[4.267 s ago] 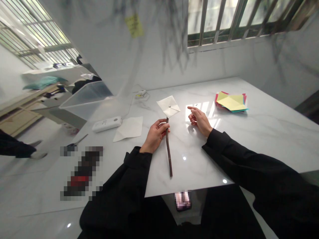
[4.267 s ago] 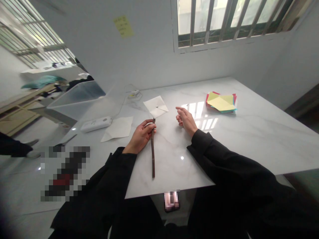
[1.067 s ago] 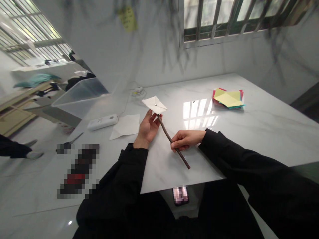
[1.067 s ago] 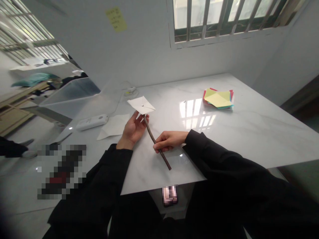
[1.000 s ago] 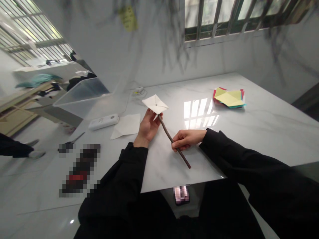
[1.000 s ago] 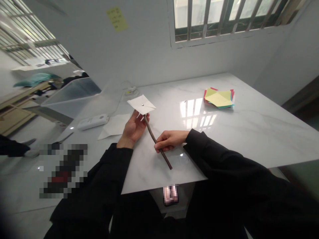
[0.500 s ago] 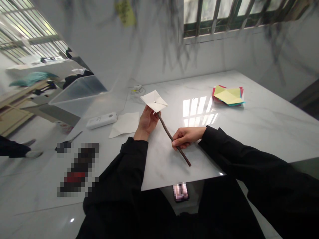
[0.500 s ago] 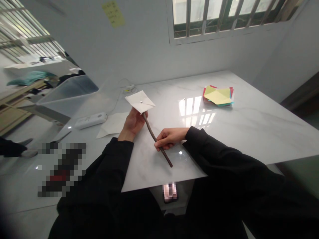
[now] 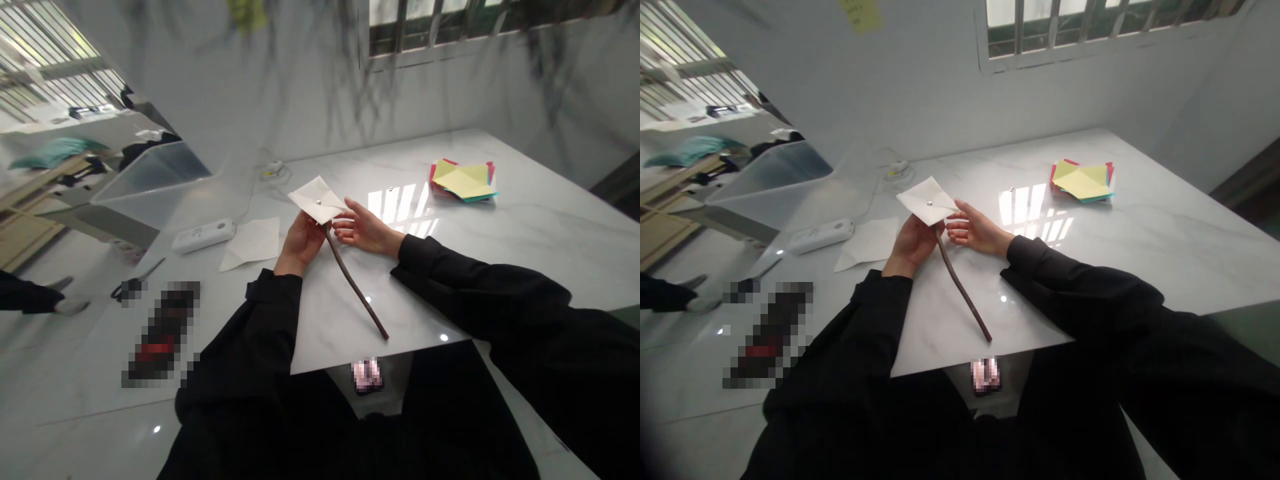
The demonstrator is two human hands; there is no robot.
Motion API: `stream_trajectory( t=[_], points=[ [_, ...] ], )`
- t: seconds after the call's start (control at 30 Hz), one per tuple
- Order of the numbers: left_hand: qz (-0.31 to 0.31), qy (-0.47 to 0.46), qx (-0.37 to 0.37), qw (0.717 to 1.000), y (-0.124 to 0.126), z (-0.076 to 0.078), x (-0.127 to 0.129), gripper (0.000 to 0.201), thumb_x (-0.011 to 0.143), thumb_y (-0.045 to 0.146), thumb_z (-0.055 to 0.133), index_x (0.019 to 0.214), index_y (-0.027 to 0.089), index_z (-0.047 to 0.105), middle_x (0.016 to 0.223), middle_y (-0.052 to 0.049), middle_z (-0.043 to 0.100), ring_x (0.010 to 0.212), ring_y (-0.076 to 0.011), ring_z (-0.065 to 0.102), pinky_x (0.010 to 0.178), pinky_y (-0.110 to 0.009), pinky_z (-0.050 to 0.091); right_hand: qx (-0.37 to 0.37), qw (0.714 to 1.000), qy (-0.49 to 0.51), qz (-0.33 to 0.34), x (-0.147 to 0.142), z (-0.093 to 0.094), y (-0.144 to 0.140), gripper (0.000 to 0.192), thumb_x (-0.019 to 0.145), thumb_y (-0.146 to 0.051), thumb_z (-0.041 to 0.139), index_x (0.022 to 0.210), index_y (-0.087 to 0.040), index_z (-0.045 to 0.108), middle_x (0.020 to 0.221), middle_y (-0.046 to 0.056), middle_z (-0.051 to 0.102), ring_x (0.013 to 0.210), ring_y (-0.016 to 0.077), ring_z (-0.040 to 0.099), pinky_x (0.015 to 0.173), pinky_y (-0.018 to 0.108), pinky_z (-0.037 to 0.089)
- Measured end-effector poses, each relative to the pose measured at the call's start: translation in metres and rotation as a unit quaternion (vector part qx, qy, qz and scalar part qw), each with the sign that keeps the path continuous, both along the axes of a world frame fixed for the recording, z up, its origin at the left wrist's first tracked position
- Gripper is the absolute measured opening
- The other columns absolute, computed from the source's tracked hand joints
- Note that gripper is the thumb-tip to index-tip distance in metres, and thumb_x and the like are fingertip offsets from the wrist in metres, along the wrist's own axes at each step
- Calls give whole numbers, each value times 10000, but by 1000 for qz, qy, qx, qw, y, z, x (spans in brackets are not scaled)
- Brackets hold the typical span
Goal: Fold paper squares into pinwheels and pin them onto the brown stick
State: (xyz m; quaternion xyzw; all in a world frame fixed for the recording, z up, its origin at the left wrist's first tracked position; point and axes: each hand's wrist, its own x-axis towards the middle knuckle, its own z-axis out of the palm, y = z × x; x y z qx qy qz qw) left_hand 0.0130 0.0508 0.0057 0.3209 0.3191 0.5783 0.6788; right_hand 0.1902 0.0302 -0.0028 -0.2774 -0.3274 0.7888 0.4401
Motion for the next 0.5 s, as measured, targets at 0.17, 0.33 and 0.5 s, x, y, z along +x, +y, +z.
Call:
stream_trajectory(
  t=[0.17,0.33,0.5],
  points=[
    [-25,14,-17,999,-5,0,8,174,949,273,702,1082,164,733,1034,-70,775,1004,-215,731,803,-279,595,-19,999,27,-24,-5,-1,8,224,963,-366,702,1024,-161,636,848,26,663,717,117,629,661,224,574],
    [-37,26,-25,999,-6,-4,11,121,955,258,688,1025,172,735,996,-65,767,911,-186,720,750,-259,579,-36,998,14,-40,1,0,3,106,972,-223,681,1011,-129,652,836,31,680,662,89,619,634,185,583],
    [-51,6,-21,998,-6,-8,12,143,921,237,746,1043,164,737,940,-52,755,833,-167,695,734,-267,559,-7,999,14,-32,6,-1,2,76,951,-151,702,1018,-130,672,841,24,708,680,82,646,658,160,605]
  ],
)
